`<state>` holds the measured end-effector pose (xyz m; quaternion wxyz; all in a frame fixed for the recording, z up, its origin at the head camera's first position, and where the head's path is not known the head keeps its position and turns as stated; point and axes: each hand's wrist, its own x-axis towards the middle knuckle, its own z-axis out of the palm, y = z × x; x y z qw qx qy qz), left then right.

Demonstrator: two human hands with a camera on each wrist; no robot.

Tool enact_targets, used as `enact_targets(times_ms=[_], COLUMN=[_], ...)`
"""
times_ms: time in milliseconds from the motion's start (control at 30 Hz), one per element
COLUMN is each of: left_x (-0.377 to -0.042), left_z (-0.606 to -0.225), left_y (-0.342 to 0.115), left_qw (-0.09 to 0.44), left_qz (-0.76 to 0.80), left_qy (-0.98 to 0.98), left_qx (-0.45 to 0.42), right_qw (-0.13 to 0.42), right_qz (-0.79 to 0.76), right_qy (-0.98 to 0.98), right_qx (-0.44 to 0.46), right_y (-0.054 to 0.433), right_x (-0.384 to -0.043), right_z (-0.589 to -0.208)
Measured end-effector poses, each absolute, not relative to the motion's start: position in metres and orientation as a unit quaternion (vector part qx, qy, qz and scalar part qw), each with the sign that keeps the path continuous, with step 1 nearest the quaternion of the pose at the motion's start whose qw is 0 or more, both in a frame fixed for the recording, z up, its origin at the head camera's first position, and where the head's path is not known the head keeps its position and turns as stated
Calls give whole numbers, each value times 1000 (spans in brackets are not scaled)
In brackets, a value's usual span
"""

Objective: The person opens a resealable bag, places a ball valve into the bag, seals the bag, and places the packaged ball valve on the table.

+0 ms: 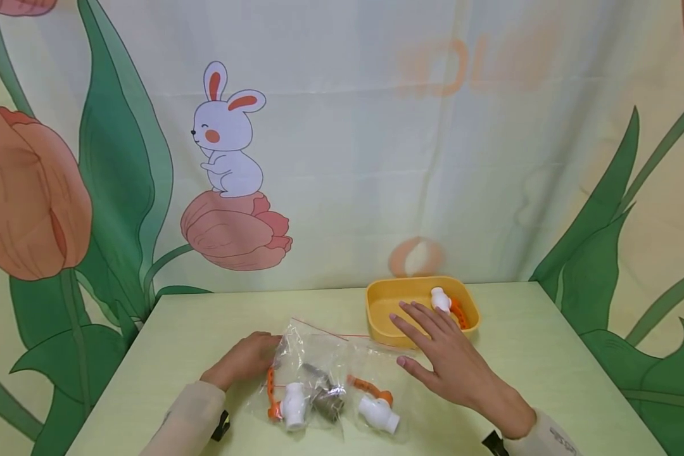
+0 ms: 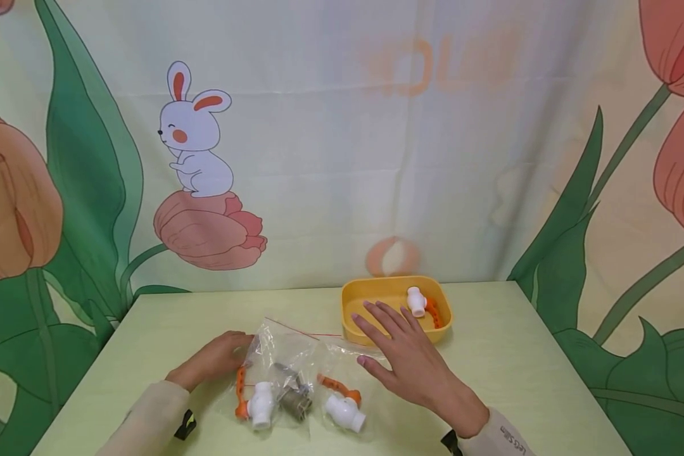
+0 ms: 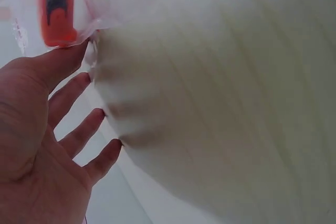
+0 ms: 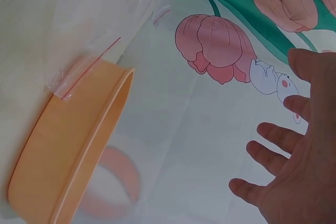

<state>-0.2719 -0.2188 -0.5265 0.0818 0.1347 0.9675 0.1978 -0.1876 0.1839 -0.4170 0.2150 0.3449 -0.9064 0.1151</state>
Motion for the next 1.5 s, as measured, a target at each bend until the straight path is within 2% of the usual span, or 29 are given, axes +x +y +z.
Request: enact_targets(times_ms=[300, 600, 933, 1267, 1500], left_x=[-271, -272, -275, -269, -262], left_z=[-532, -515, -486, -447, -422], left_y=[-218, -219, -224, -224, -212], left_qw=[-21, -44, -113, -243, -310], left_qz=[185, 199, 209, 233, 241], left_qy=[969, 970, 964, 935, 911], left_qx=[164, 134, 121, 111, 124], right_qw=[215, 204, 213, 219, 231], right_qz=[115, 104, 107, 110, 117], right_qy=[-908, -914, -907, -907, -901], right_qx=[341, 335, 346, 342, 349], right_y=[184, 186, 186, 185, 181], right_x=[-188, -189, -194, -195, -196], right_z=[-417, -412, -399, -389, -381])
